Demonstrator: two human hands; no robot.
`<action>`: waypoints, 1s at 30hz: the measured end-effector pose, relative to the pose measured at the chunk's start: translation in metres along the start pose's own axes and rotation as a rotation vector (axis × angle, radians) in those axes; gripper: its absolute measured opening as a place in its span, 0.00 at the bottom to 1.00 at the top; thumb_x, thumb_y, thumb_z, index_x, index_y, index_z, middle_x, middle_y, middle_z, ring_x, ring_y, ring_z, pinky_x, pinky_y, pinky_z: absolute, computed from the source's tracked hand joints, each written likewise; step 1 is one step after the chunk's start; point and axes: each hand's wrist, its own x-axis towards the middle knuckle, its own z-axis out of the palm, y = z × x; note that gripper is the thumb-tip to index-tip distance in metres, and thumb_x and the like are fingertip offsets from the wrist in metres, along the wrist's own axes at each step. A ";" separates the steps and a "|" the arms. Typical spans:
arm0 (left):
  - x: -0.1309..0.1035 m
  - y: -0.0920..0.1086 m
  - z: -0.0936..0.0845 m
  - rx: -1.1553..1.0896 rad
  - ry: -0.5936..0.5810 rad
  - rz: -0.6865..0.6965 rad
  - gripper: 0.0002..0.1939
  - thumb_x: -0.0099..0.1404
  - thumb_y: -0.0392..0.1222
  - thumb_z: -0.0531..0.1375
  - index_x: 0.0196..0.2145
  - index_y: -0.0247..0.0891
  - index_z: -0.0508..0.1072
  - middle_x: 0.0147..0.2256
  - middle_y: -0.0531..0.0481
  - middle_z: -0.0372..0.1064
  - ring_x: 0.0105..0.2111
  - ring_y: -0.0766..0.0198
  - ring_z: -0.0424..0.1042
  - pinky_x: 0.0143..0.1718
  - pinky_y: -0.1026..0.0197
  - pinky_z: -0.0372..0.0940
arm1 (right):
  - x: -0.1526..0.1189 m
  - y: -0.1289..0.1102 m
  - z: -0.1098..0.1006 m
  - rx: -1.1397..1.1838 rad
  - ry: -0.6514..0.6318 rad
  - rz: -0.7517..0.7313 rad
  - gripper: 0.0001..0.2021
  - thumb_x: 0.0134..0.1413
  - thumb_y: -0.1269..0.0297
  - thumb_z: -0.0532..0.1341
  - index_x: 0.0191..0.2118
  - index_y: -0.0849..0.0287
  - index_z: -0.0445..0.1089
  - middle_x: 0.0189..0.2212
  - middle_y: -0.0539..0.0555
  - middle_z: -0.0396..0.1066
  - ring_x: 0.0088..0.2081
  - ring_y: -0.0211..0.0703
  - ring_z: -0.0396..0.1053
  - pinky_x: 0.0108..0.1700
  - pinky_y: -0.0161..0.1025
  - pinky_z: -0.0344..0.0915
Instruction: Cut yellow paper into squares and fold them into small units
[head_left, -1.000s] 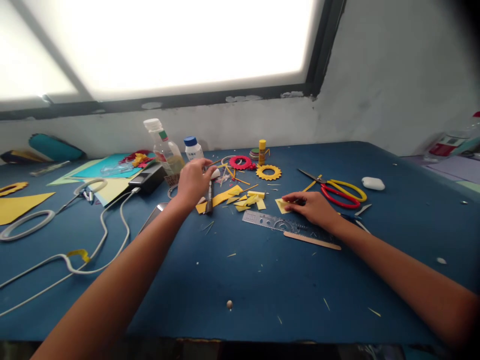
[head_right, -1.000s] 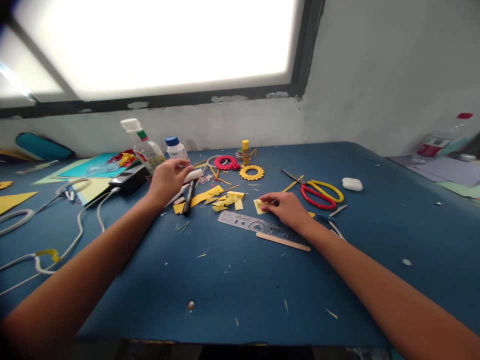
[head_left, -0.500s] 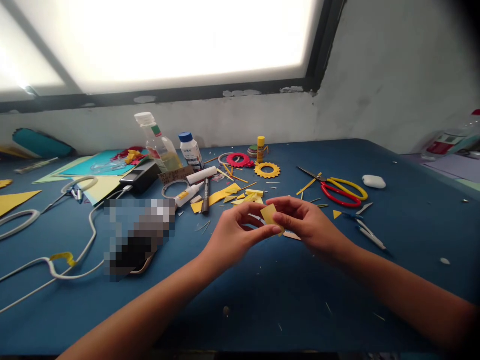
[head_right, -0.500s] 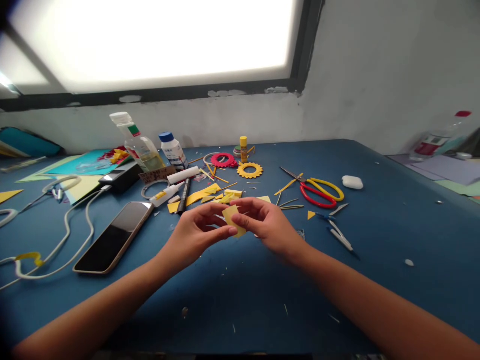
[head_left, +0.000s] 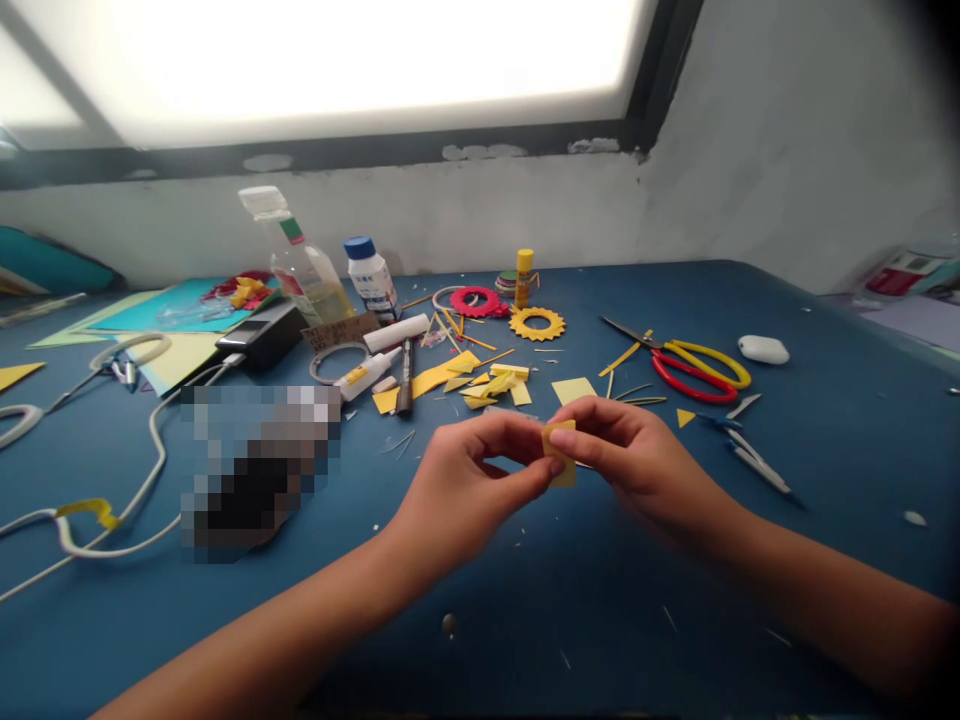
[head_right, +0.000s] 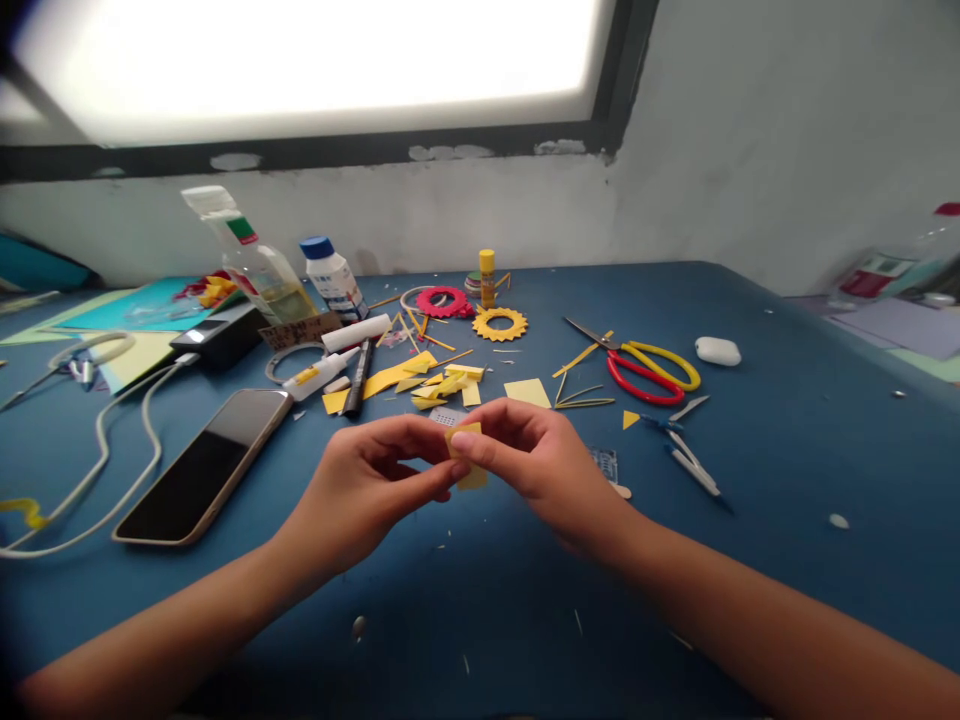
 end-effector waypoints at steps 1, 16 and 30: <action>0.000 0.000 0.000 0.000 -0.002 -0.009 0.05 0.56 0.39 0.66 0.32 0.37 0.76 0.28 0.55 0.73 0.26 0.72 0.70 0.27 0.70 0.67 | 0.000 0.000 0.000 -0.010 0.002 -0.003 0.04 0.50 0.64 0.68 0.30 0.56 0.73 0.24 0.44 0.70 0.28 0.29 0.67 0.34 0.27 0.63; -0.002 0.003 0.000 -0.030 -0.014 -0.030 0.05 0.53 0.37 0.67 0.30 0.37 0.76 0.28 0.54 0.74 0.29 0.69 0.72 0.28 0.71 0.68 | -0.002 -0.005 0.000 -0.117 0.012 -0.042 0.05 0.47 0.66 0.68 0.29 0.55 0.71 0.24 0.45 0.73 0.28 0.33 0.72 0.33 0.30 0.68; -0.001 0.005 0.000 -0.122 0.018 -0.035 0.06 0.50 0.32 0.69 0.28 0.37 0.77 0.26 0.55 0.73 0.26 0.71 0.71 0.27 0.73 0.68 | -0.001 -0.005 -0.004 -0.171 0.027 -0.042 0.03 0.46 0.62 0.69 0.29 0.52 0.76 0.28 0.47 0.77 0.31 0.37 0.74 0.36 0.33 0.69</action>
